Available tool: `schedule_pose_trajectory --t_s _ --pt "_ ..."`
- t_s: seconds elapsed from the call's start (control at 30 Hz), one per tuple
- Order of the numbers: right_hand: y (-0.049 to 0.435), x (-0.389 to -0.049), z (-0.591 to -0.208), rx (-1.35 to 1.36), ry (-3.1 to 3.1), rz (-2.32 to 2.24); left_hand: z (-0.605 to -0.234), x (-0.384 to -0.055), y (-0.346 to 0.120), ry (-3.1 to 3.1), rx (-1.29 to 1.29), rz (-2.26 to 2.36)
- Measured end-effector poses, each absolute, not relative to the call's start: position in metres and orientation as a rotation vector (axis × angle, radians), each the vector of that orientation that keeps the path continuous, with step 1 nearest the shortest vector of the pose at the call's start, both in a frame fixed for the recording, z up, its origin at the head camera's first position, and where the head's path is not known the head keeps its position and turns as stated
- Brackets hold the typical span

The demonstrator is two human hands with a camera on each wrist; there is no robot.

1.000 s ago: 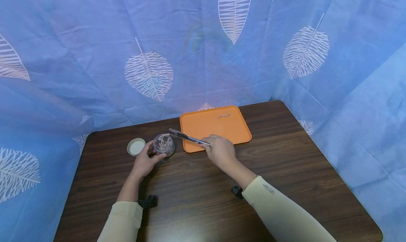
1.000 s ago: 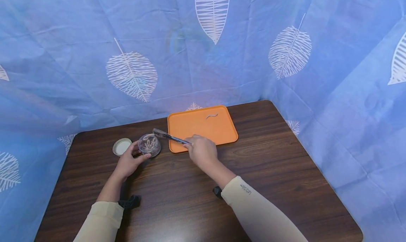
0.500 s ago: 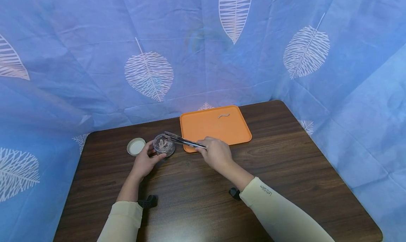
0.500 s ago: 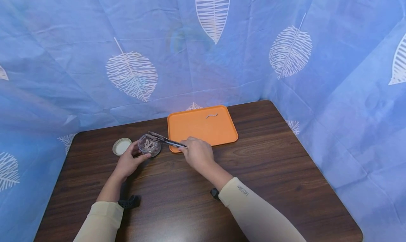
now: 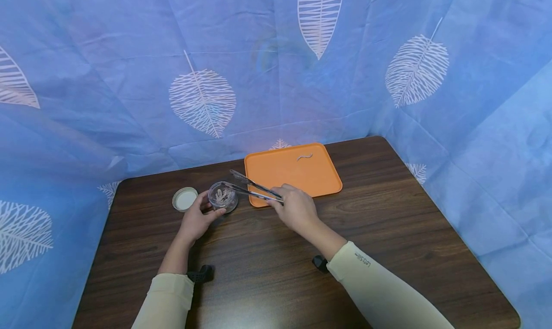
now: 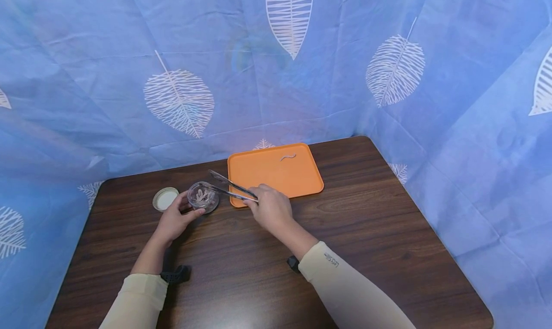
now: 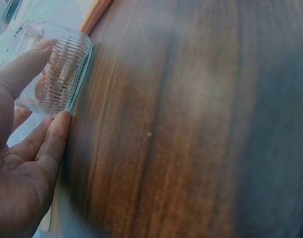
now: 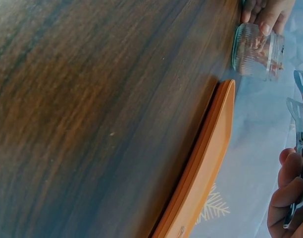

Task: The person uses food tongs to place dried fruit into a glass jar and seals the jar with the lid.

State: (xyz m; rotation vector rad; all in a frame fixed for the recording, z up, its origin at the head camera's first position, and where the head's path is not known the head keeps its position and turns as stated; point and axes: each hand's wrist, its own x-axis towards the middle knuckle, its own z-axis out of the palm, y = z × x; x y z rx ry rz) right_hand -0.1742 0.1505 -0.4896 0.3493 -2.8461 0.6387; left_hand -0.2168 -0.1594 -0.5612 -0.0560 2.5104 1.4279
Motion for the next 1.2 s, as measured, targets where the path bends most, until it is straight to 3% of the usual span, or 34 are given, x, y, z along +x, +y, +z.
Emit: schedule_pose_trajectory --t_s 1.2 --pt "0.228 -0.201 -0.504 -0.072 -2.86 0.711 -0.561 -0.216 -0.16 2.515 -0.048 1.432"
